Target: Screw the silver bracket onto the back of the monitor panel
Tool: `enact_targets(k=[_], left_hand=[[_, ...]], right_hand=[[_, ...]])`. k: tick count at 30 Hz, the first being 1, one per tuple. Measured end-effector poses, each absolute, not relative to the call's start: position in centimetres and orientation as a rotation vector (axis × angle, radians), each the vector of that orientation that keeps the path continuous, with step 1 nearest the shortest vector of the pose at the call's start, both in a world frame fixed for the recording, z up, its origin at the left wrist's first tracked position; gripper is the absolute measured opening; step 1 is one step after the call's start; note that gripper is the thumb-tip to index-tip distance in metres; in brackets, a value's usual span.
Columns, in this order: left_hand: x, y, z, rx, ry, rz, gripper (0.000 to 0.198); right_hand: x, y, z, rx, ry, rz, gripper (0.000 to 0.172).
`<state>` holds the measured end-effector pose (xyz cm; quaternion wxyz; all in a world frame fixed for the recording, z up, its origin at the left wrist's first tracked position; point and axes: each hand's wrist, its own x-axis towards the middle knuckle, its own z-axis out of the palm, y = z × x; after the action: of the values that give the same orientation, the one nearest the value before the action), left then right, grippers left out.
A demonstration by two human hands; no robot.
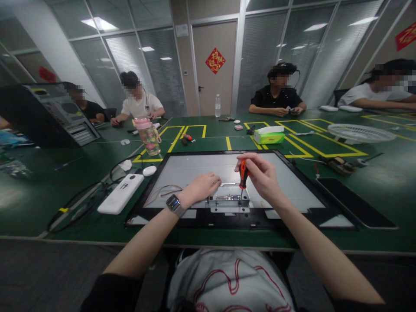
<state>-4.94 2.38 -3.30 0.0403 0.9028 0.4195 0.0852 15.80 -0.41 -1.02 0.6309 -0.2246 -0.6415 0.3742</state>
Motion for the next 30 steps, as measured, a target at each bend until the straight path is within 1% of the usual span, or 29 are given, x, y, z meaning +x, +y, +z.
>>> enact_targets(k=[4, 9, 12, 17, 20, 24, 30], left_hand=[[-4.96, 2.48, -3.42, 2.766, 1.28, 0.26, 0.032], [-4.93, 2.58, -3.57, 2.774, 1.28, 0.273, 0.033], [-4.93, 2.55, -3.56, 2.779, 1.285, 0.268, 0.032], [-4.95, 2.54, -3.58, 2.782, 1.276, 0.276, 0.031], [-5.0, 2.59, -3.61, 2.803, 1.274, 0.265, 0.032], [-5.06, 2.65, -3.68, 2.815, 1.267, 0.262, 0.033], [-5.01, 2.7, -3.8, 2.8, 1.277, 0.27, 0.033]], right_hand=[[15.84, -0.28, -1.1, -0.513, -1.476, 0.913, 0.024], [15.92, 0.01, -1.1, -0.464, -1.497, 0.794, 0.015], [15.86, -0.08, -1.06, -0.471, -1.466, 0.871, 0.013], [15.61, -0.53, -0.79, -0.454, -1.405, 1.029, 0.019], [15.57, -0.46, -0.71, -0.452, -1.422, 1.007, 0.019], [15.65, -0.16, -0.84, -0.459, -1.435, 0.93, 0.014], [15.55, -0.39, -0.99, -0.467, -1.387, 1.068, 0.019]])
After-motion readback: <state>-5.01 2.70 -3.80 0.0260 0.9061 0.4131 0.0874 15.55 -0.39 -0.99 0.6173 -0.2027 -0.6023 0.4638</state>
